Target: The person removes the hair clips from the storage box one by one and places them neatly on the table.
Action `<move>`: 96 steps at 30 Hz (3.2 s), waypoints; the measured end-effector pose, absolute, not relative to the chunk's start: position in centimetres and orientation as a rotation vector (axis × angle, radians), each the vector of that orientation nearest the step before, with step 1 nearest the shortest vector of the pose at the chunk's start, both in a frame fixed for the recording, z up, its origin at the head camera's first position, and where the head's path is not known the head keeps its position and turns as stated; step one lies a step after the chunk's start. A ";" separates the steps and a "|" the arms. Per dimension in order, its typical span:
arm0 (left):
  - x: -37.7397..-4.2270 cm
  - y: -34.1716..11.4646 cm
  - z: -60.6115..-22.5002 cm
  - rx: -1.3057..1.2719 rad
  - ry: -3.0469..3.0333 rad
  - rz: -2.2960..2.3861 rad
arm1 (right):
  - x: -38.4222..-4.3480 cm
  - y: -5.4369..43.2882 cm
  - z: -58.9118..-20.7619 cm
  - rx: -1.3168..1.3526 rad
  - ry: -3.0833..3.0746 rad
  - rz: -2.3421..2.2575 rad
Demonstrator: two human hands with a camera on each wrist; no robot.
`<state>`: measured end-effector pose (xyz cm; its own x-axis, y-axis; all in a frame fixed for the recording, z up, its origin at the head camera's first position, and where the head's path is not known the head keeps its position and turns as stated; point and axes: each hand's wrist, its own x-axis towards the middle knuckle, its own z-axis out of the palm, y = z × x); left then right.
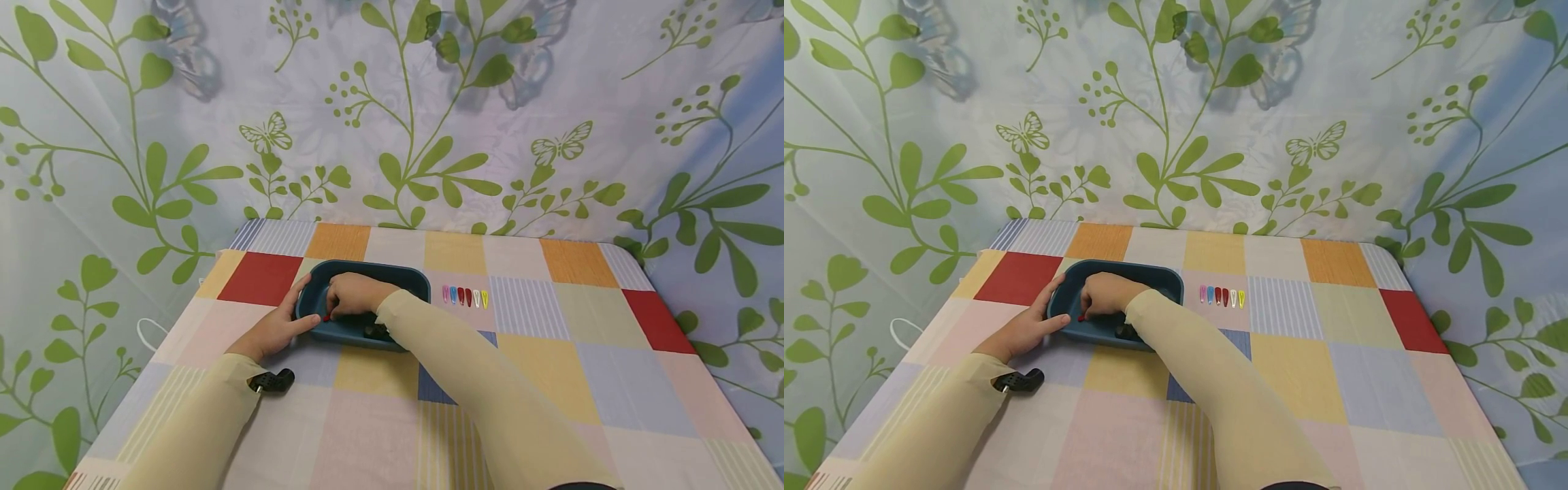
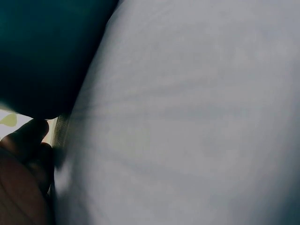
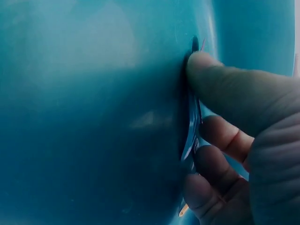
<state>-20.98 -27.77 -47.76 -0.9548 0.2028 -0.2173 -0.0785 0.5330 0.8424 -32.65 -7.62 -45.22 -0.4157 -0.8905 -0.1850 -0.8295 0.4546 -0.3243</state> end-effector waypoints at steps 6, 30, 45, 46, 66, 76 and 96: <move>-21.0 -27.8 -48.0 0.109 2.480 1.402 | -32.7 -7.7 -45.3 -1.427 2.341 -0.317; -21.4 -28.1 -48.5 0.113 2.482 1.415 | -32.5 -7.8 -44.9 -1.371 2.298 -0.306; -21.3 -27.7 -48.2 0.109 2.485 1.400 | -33.0 -7.1 -45.0 -1.289 2.341 -0.407; -21.3 -27.7 -48.2 0.113 2.488 1.391 | -33.1 -7.0 -44.9 -1.282 2.343 -0.427; -21.1 -27.9 -48.3 0.049 2.528 1.301 | -34.2 -1.6 -41.8 -1.077 2.386 -0.854; -20.9 -27.7 -48.1 0.064 2.525 1.314 | -34.4 5.1 -40.3 -0.935 2.508 -0.962; -20.9 -27.5 -47.9 0.066 2.505 1.308 | -34.1 19.1 -41.0 -0.505 2.629 -1.051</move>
